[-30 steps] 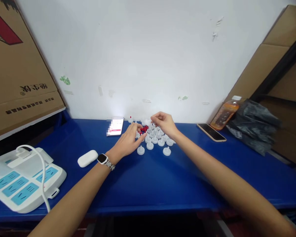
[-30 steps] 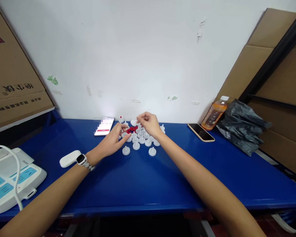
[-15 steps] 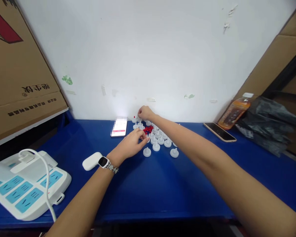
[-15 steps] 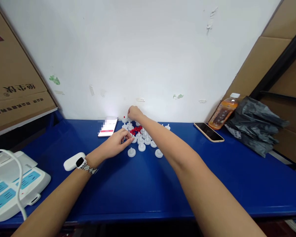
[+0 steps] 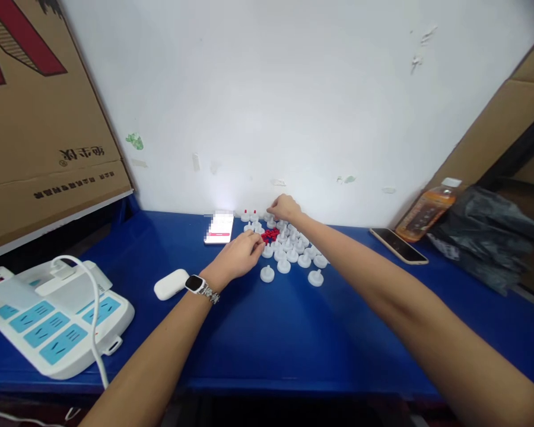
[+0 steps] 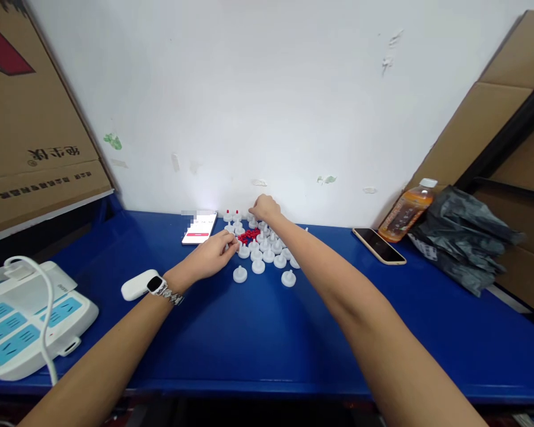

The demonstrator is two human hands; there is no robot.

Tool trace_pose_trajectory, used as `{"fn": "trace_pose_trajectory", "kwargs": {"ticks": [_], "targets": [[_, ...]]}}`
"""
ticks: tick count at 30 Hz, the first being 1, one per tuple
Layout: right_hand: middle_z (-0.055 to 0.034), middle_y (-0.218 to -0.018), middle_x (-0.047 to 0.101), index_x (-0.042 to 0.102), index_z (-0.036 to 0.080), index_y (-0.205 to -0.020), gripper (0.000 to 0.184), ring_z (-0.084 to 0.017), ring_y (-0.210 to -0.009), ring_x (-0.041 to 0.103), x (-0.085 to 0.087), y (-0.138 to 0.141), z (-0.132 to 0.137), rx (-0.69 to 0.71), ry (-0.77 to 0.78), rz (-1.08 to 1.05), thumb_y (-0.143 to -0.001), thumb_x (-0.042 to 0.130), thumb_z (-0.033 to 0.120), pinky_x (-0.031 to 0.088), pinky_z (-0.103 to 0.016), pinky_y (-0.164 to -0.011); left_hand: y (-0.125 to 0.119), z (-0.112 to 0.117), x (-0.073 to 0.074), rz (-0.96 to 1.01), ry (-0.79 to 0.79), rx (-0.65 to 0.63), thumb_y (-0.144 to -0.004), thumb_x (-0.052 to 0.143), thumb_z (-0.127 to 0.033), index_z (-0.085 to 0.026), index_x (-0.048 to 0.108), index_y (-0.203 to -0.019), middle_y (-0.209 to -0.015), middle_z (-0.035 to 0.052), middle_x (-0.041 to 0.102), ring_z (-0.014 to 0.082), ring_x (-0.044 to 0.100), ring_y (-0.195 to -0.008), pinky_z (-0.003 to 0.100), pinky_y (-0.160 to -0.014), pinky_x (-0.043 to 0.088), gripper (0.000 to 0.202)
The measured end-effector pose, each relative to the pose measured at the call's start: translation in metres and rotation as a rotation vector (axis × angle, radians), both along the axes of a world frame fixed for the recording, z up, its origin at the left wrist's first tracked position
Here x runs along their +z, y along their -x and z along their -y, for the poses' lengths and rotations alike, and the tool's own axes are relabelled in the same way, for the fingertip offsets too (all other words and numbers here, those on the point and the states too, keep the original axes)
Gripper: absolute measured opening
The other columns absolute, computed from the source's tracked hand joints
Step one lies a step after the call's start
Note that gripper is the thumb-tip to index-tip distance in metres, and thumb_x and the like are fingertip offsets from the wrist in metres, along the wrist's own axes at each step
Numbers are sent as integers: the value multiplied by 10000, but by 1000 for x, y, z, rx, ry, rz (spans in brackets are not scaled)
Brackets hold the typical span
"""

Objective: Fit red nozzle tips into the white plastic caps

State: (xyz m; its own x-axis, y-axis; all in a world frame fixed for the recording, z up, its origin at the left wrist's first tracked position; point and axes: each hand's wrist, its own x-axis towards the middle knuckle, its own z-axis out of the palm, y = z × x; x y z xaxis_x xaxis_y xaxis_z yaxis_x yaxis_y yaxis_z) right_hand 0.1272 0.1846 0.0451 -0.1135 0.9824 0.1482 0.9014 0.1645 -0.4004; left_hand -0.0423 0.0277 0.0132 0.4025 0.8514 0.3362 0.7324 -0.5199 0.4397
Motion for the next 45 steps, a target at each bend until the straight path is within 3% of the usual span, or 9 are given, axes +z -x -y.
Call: {"fn": "trace_pose_trajectory", "kwargs": {"ticks": [6, 13, 16, 19, 23, 25, 28, 33, 45], "targets": [[-118, -893, 759, 767, 164, -890, 189, -216, -877, 698, -5, 10, -1, -47, -28, -48, -736, 658, 169, 508, -288, -778, 2, 3, 1, -13, -17, -4, -979, 410, -369, -210, 591, -847, -899, 64, 595, 237, 558, -883, 386, -771, 453, 275], [-53, -872, 743, 763, 216, -861, 200, -189, -815, 657, 13, -5, 36, -37, -215, -211, -803, 639, 361, 467, -273, -725, 2, 6, 11, 69, -160, 140, -956, 471, -394, -209, 583, -961, -985, 77, 594, 265, 552, -992, 420, -848, 458, 216], [-22, -672, 672, 751, 172, -806, 254, -140, -628, 573, 16, -14, 70, 117, -212, -395, -787, 663, 410, 409, -249, -596, -2, 8, 12, 116, -242, 196, -948, 493, -413, -200, 540, -1088, -1082, 92, 575, 266, 547, -1057, 422, -897, 459, 259], [5, -555, 588, 732, 133, -779, 319, -103, -503, 460, 12, -19, 102, 313, -69, -601, -763, 684, 448, 333, -237, -499, -6, 9, 12, 152, -231, 185, -934, 515, -460, -187, 482, -1219, -1185, 122, 551, 270, 557, -1063, 411, -875, 471, 396], [-9, -591, 618, 738, 125, -823, 376, -105, -505, 473, 8, -21, 119, 452, 25, -694, -791, 654, 489, 349, -239, -499, -4, 9, 14, 98, -57, 69, -967, 433, -489, -196, 519, -1175, -941, 83, 606, 252, 599, -868, 352, -690, 454, 369], [-8, -584, 615, 750, 138, -833, 390, -110, -516, 484, 9, -22, 113, 429, -26, -602, -842, 593, 495, 353, -241, -512, 0, 8, 16, 86, -7, 62, -980, 391, -496, -193, 532, -1093, -835, 60, 593, 236, 591, -770, 328, -622, 416, 352], [-17, -652, 667, 763, 183, -824, 285, -132, -599, 552, 11, -25, 93, 317, -109, -263, -848, 598, 415, 367, -248, -567, 7, 6, 17, 62, -12, 93, -984, 377, -485, -197, 513, -990, -769, 41, 571, 225, 570, -707, 324, -598, 389, 319], [-40, -867, 752, 775, 242, -805, 130, -201, -813, 658, 11, -21, 68, 262, -29, 204, -742, 714, 338, 423, -271, -683, 8, 1, 10, 31, -55, 70, -986, 374, -462, -209, 492, -933, -787, 46, 572, 231, 562, -748, 341, -640, 402, 285], [-93, -927, 757, 771, 215, -830, 135, -241, -853, 688, 4, -9, 66, 251, 45, 339, -730, 710, 283, 473, -301, -710, -5, 7, 3, 32, -33, 8, -991, 361, -464, -222, 467, -919, -806, 43, 554, 239, 552, -814, 357, -677, 420, 274]]}}
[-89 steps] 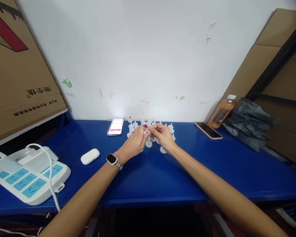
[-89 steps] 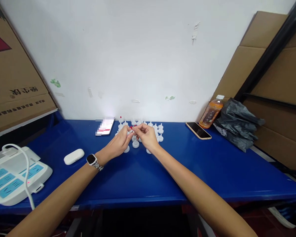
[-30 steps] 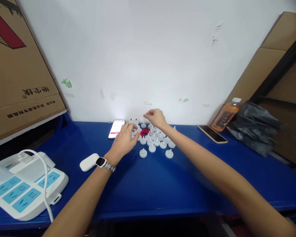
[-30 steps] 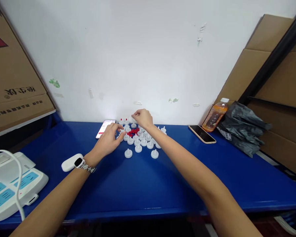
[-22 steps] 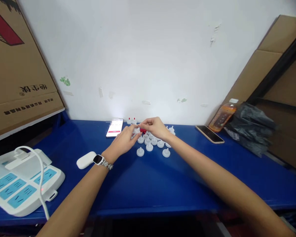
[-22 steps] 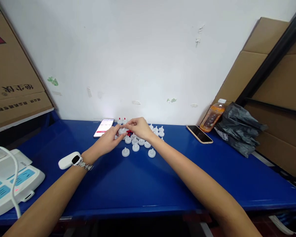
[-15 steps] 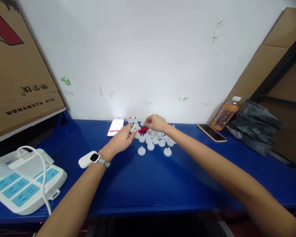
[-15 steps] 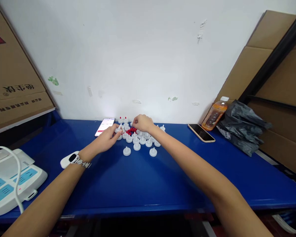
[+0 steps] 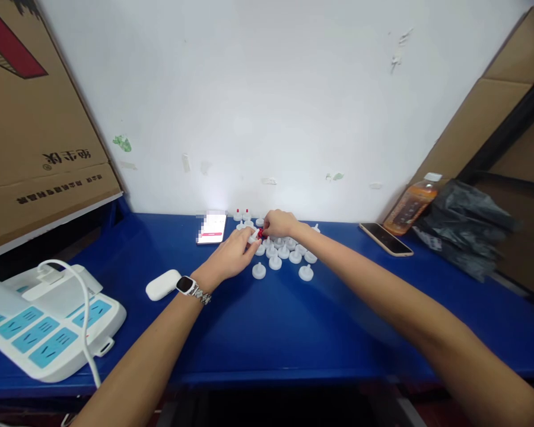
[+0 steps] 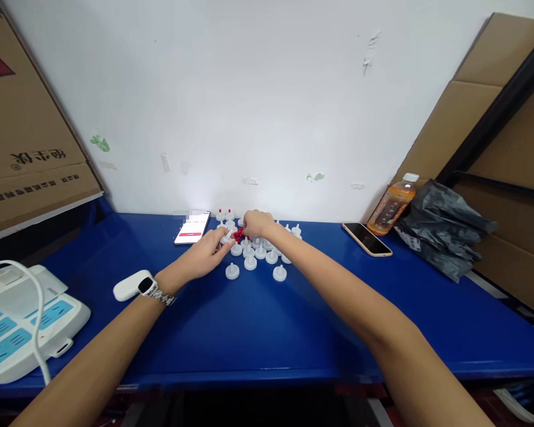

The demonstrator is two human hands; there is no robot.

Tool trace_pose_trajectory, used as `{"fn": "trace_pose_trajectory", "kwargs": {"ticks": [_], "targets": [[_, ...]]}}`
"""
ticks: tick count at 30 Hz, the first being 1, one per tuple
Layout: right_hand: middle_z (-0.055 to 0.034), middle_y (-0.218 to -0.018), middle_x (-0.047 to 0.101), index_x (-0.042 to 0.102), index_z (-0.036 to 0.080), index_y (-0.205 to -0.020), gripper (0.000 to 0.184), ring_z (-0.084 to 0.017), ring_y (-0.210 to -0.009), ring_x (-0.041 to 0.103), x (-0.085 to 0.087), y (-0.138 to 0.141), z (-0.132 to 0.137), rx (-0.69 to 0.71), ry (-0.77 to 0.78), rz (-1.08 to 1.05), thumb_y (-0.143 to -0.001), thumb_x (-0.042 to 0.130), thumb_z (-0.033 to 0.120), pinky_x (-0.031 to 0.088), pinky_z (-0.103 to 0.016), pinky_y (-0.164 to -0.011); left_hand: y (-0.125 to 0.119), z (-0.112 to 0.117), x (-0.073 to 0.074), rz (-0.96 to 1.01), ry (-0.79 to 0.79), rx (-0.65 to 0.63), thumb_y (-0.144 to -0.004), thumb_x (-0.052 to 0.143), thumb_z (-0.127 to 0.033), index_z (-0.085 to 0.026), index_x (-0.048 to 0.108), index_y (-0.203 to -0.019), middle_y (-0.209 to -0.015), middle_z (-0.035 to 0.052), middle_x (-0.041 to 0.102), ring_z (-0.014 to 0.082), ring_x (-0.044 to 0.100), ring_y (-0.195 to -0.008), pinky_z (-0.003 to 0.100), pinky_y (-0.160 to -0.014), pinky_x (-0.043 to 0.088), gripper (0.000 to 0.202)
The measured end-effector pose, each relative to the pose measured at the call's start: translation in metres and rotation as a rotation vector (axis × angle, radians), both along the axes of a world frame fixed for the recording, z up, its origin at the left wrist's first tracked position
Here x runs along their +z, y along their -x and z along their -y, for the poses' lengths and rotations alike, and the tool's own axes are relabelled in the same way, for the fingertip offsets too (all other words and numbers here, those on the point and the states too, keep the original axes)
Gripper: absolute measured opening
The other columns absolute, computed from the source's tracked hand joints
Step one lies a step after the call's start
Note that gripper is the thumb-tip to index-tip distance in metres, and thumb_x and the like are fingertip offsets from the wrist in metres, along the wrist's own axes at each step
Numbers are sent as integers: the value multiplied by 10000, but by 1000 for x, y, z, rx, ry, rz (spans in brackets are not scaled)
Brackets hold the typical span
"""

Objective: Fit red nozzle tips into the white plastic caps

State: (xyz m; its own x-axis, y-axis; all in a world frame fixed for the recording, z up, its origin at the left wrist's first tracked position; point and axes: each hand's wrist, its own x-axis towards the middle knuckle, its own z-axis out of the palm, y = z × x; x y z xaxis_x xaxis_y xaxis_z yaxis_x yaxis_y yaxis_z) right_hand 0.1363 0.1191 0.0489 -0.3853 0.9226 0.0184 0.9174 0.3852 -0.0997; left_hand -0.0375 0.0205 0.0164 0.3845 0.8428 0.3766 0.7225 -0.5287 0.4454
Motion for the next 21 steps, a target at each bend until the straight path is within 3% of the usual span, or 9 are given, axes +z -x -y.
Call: {"fn": "trace_pose_trajectory", "kwargs": {"ticks": [10, 21], "targets": [[-44, -946, 760, 766, 248, -896, 198, -209, -878, 685, 2, -8, 2, 23, 2, -35, -776, 673, 374, 463, -274, -719, 3, -5, -1, -2, 26, 15, -982, 371, -478, -207, 481, -950, -830, 51, 552, 236, 549, -821, 347, -693, 411, 294], [-37, -886, 757, 751, 242, -833, 133, -215, -851, 683, -5, -2, -3, 36, -17, -29, -751, 677, 315, 462, -283, -712, 3, -2, 1, -8, 49, 34, -985, 368, -483, -209, 458, -933, -824, 46, 547, 224, 543, -790, 331, -656, 390, 293]]}}
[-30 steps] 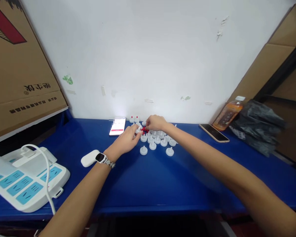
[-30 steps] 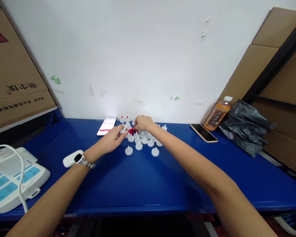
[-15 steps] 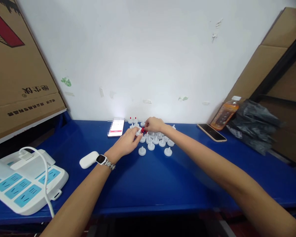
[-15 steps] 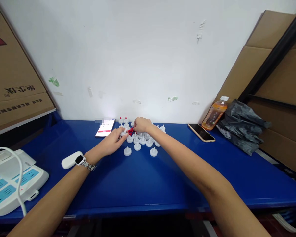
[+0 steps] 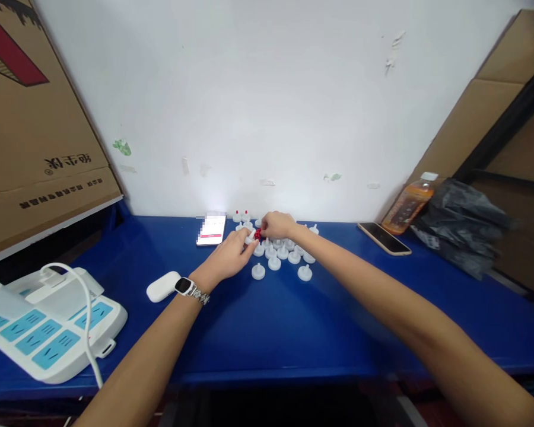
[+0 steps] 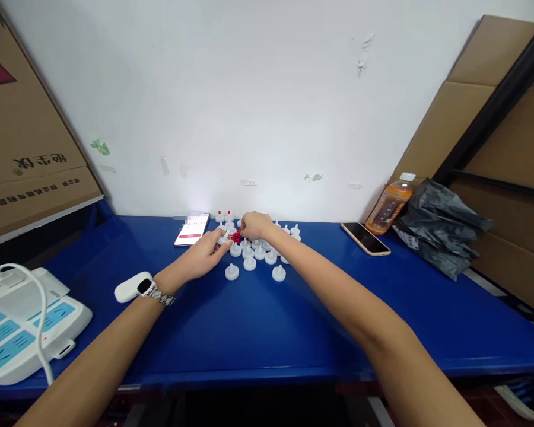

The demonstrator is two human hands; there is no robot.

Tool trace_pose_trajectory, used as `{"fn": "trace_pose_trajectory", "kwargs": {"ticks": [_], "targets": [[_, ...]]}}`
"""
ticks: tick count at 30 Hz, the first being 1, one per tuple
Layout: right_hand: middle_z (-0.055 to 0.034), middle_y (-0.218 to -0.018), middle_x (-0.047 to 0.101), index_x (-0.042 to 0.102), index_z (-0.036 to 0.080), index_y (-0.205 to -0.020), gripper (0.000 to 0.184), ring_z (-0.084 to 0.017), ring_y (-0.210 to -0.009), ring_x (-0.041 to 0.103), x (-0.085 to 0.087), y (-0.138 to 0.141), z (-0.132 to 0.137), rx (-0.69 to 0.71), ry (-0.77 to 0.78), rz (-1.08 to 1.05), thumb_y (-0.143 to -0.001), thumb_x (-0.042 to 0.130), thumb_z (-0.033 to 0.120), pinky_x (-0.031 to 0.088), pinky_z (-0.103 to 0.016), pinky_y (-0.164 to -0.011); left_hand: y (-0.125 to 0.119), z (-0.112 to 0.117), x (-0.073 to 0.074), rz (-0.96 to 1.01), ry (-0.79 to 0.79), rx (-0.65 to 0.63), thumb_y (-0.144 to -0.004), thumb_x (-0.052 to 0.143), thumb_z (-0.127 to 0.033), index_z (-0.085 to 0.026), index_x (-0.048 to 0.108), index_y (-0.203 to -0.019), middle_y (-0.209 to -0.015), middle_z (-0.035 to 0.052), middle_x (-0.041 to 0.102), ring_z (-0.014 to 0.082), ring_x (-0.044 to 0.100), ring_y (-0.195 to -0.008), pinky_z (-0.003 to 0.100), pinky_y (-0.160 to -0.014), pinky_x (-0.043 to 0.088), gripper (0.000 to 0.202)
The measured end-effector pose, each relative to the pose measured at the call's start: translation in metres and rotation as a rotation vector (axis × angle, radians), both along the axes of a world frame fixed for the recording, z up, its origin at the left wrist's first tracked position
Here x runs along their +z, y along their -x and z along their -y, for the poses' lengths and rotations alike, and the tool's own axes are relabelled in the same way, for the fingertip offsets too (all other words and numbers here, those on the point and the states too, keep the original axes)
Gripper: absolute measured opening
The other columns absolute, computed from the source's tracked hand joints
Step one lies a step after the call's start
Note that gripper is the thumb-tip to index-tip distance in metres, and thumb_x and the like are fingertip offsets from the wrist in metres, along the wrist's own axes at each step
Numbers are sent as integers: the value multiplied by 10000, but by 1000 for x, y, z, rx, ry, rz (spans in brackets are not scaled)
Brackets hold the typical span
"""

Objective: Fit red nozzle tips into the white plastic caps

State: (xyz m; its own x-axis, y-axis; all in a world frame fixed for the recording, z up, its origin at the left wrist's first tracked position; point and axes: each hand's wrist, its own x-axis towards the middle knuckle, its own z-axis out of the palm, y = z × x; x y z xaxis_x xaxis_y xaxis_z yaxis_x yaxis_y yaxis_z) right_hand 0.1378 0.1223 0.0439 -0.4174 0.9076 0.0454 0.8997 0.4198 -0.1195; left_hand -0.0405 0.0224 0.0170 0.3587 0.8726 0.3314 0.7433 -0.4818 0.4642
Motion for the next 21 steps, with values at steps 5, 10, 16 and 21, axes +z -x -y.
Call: {"fn": "trace_pose_trajectory", "kwargs": {"ticks": [5, 10, 16, 21], "targets": [[-22, -780, 730, 694, 179, -797, 88, -157, -745, 655, 2, -17, 12, 72, 27, -414, -721, 688, 224, 458, -241, -661, -1, 2, 0, 4, -16, -6, -987, 367, -473, -205, 472, -924, -816, 48, 555, 223, 552, -792, 328, -652, 394, 294], [-29, -670, 686, 693, 138, -812, 222, -102, -534, 542, -4, -35, 45, 99, 291, -969, -730, 743, 339, 392, -204, -446, -7, 5, -2, 1, -17, -29, -985, 363, -490, -206, 507, -942, -864, 63, 582, 236, 569, -848, 343, -699, 431, 321], [-21, -669, 663, 721, 143, -776, 376, -97, -511, 522, -6, -37, 79, 77, 386, -1326, -639, 830, 476, 425, -213, -391, -19, 15, 2, -38, -70, -86, -1004, 343, -436, -195, 515, -1054, -997, 93, 598, 251, 562, -953, 375, -787, 464, 300], [-14, -654, 648, 719, 138, -766, 379, -98, -510, 531, -10, -37, 84, 132, 441, -1359, -629, 844, 469, 437, -207, -372, -26, 22, 5, -135, -117, -107, -1025, 302, -387, -170, 504, -1075, -1015, 110, 603, 258, 565, -953, 393, -805, 470, 301]]}}
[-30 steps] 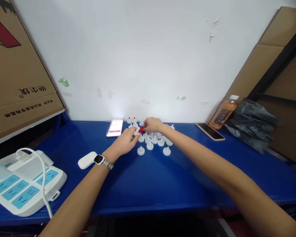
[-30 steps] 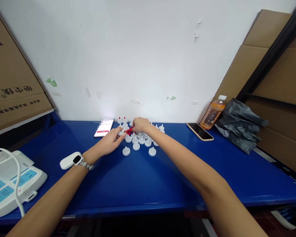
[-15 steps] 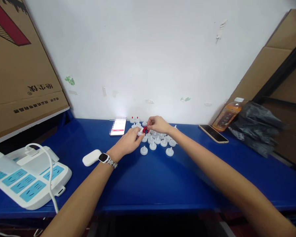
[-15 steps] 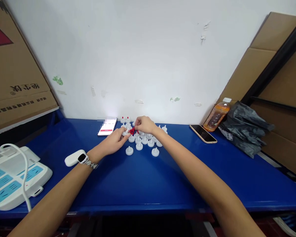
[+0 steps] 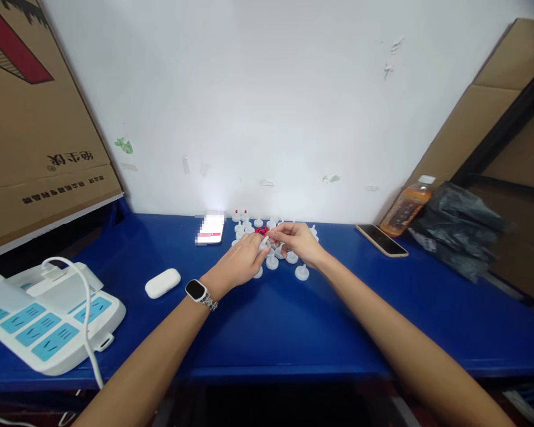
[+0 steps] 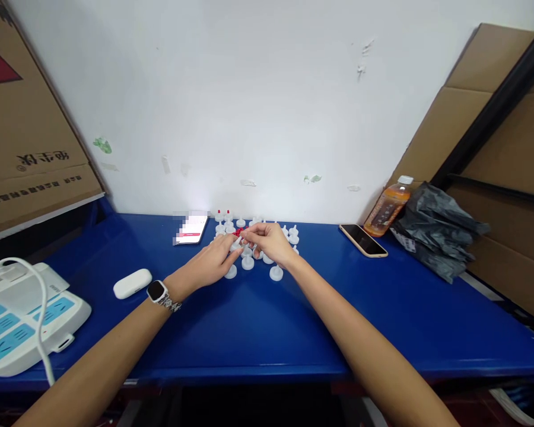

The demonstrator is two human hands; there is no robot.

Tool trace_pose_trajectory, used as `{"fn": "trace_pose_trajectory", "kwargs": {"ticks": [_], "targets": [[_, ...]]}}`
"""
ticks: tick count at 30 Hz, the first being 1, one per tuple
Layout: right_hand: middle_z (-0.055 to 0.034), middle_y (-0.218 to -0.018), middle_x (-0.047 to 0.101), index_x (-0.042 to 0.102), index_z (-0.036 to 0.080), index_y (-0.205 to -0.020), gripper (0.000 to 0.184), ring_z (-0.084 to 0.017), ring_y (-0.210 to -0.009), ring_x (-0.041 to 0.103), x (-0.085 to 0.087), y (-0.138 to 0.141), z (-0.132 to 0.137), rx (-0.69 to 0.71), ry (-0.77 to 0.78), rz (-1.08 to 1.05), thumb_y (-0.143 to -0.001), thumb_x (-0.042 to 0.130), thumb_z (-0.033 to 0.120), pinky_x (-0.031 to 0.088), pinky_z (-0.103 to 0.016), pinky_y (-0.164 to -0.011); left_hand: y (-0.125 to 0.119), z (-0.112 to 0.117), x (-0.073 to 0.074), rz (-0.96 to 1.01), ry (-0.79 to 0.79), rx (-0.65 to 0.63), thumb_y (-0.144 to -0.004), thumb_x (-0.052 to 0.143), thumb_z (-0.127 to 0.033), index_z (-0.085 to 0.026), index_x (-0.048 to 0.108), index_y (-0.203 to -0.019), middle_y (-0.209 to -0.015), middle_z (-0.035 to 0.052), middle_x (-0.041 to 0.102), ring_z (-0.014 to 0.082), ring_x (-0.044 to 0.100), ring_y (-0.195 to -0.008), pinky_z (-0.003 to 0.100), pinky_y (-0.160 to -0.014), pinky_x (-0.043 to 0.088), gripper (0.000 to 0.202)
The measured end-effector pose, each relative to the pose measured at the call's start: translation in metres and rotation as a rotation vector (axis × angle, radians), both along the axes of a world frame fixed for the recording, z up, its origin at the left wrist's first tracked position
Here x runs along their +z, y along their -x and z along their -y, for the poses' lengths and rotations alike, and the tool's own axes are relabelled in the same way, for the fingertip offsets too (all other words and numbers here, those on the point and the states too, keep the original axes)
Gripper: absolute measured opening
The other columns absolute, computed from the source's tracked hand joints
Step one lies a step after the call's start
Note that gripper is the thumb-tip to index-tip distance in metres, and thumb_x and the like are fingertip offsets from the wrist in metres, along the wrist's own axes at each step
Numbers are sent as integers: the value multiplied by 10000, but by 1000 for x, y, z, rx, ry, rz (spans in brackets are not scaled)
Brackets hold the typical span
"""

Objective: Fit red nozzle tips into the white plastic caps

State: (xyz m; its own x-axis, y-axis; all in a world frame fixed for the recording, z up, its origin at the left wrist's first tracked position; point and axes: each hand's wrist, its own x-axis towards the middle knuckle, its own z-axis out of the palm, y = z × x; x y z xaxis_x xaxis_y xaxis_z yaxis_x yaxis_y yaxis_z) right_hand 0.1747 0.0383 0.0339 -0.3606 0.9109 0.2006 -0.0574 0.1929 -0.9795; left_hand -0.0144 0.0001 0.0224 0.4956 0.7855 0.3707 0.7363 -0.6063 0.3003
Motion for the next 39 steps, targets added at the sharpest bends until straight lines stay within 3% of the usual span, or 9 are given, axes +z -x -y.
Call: {"fn": "trace_pose_trajectory", "kwargs": {"ticks": [8, 13, 18, 24, 27, 30, 33, 36, 39], "targets": [[2, -652, 652, 696, 134, -760, 412, -91, -448, 555, 1, 1, 6, 23, -36, -5, -629, 842, 496, 470, -228, -415, -2, 4, 2, -66, -46, -19, -1020, 320, -375, -166, 512, -996, -1008, 116, 611, 267, 568, -945, 422, -831, 468, 284], [-15, -684, 670, 680, 147, -767, 394, -96, -474, 571, -1, 4, 8, 18, -137, 112, -702, 788, 521, 469, -233, -467, -2, 4, 1, -64, -33, -26, -1014, 315, -377, -181, 501, -931, -958, 109, 597, 277, 570, -947, 443, -855, 461, 283], [-14, -700, 647, 658, 166, -770, 378, -125, -612, 601, -7, 10, 7, -37, -237, 158, -765, 723, 539, 509, -251, -600, 3, -3, -5, 51, 48, -67, -997, 356, -417, -195, 491, -934, -960, 100, 588, 265, 571, -932, 432, -856, 472, 268], [-21, -732, 659, 666, 171, -800, 301, -128, -629, 579, -8, 17, 18, -1, -269, 225, -820, 679, 471, 474, -252, -604, 7, -12, -1, 160, 79, -81, -982, 387, -359, -189, 498, -959, -1020, 109, 599, 245, 568, -956, 411, -859, 477, 204], [-29, -783, 683, 682, 179, -844, 254, -142, -694, 608, -4, 19, 20, -48, -333, 234, -846, 655, 431, 491, -266, -661, 9, -15, 0, 224, 73, -84, -994, 379, -368, -188, 501, -1024, -1044, 99, 598, 233, 573, -975, 390, -856, 475, 220], [-30, -761, 681, 685, 170, -856, 239, -141, -675, 608, 6, 17, 4, -145, -385, 218, -841, 657, 407, 500, -270, -656, 12, -18, -3, 286, 62, -18, -962, 463, -464, -184, 456, -1225, -1026, 86, 590, 232, 582, -939, 372, -808, 479, 384], [-29, -694, 665, 666, 151, -819, 194, -135, -615, 602, 20, 13, -30, -222, -416, 268, -824, 664, 345, 498, -257, -601, 20, -20, -5, 289, 60, 61, -929, 516, -496, -176, 364, -1375, -980, 66, 576, 214, 579, -845, 346, -737, 469, 570], [-49, -709, 693, 650, 138, -809, 96, -133, -604, 627, 31, 17, -73, -293, -432, 400, -819, 623, 229, 502, -241, -583, 30, -23, -3, 268, 66, 94, -939, 486, -499, -195, 491, -1269, -964, 51, 567, 172, 545, -715, 330, -689, 448, 449], [-69, -727, 724, 678, 118, -791, 96, -133, -638, 654, 35, 32, -112, -342, -422, 672, -808, 588, 148, 511, -229, -639, 34, -24, -2, 240, 67, 106, -943, 476, -489, -204, 590, -1100, -971, 50, 566, 159, 533, -685, 333, -681, 440, 345]]}}
